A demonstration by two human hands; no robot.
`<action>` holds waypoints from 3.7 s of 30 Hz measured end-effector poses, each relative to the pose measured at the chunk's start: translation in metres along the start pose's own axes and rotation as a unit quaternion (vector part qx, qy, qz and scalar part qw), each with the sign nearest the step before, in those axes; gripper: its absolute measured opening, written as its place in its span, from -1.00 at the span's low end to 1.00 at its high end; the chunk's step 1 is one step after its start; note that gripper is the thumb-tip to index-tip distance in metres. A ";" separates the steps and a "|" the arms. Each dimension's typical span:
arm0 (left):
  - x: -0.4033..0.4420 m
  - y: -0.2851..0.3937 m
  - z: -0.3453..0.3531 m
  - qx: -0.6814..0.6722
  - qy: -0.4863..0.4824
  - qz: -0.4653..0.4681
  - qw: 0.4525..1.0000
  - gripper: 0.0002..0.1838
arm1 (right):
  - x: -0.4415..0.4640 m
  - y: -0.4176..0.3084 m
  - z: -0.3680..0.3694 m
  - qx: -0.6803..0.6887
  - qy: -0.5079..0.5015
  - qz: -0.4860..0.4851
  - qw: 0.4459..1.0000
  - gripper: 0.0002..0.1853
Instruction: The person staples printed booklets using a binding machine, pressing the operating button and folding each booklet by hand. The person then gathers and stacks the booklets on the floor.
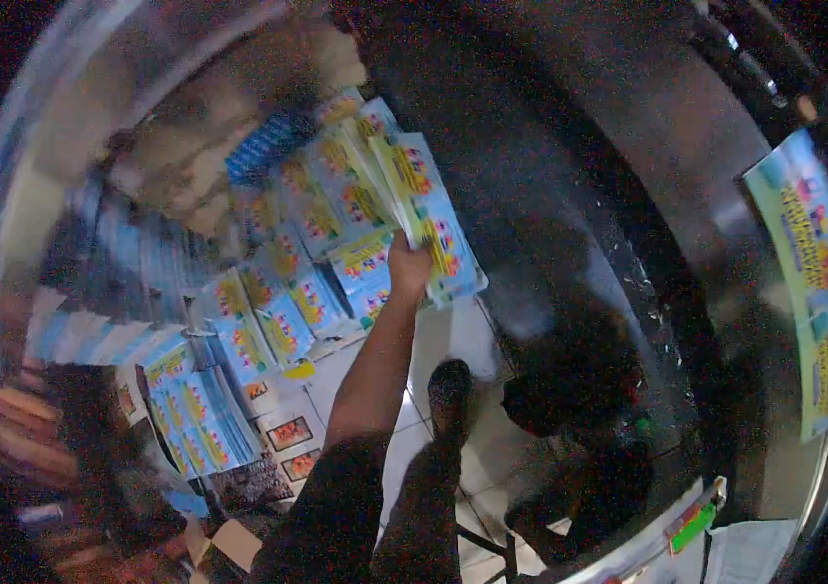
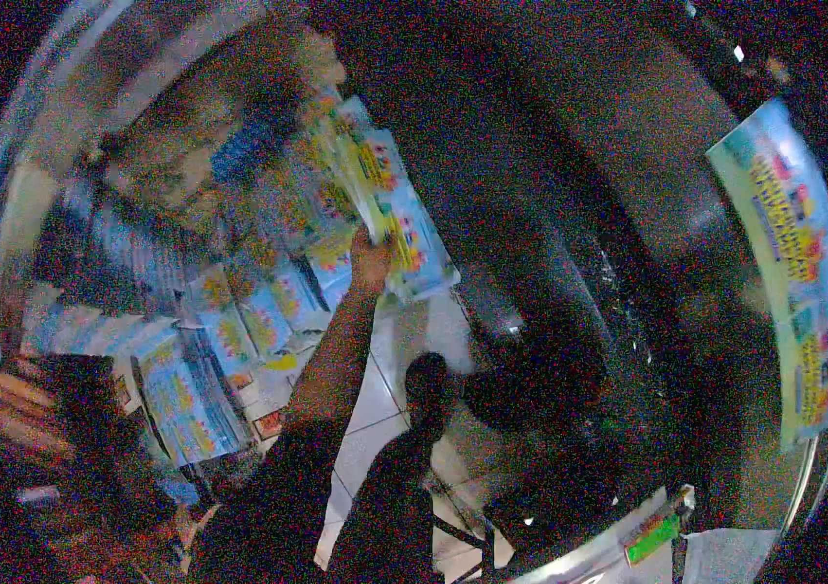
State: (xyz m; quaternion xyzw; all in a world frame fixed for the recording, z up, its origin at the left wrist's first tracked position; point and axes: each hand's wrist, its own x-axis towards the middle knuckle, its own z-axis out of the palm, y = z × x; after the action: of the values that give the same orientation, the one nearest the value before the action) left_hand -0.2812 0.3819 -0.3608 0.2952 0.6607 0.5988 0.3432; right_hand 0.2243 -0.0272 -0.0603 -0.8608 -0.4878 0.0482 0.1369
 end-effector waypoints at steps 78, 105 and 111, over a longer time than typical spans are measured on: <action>-0.585 0.300 0.033 0.336 -0.448 0.190 0.807 -0.26 | -0.113 0.159 -0.138 0.113 0.020 -0.080 0.990 -0.23; -0.438 0.293 0.054 0.565 -0.183 0.197 0.780 -0.38 | 0.132 0.072 -0.265 -0.104 0.394 -0.250 0.878 -0.61; -0.433 0.284 0.053 0.560 -0.157 0.206 0.787 -0.43 | 0.159 0.080 -0.154 -0.137 0.108 -0.303 0.937 -0.58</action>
State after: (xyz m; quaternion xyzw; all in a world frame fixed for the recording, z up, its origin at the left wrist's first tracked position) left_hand 0.0113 0.0975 -0.0376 0.6543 0.7410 0.1253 0.0849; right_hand 0.4061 0.0409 0.0727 -0.6827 -0.7096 -0.1562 0.0777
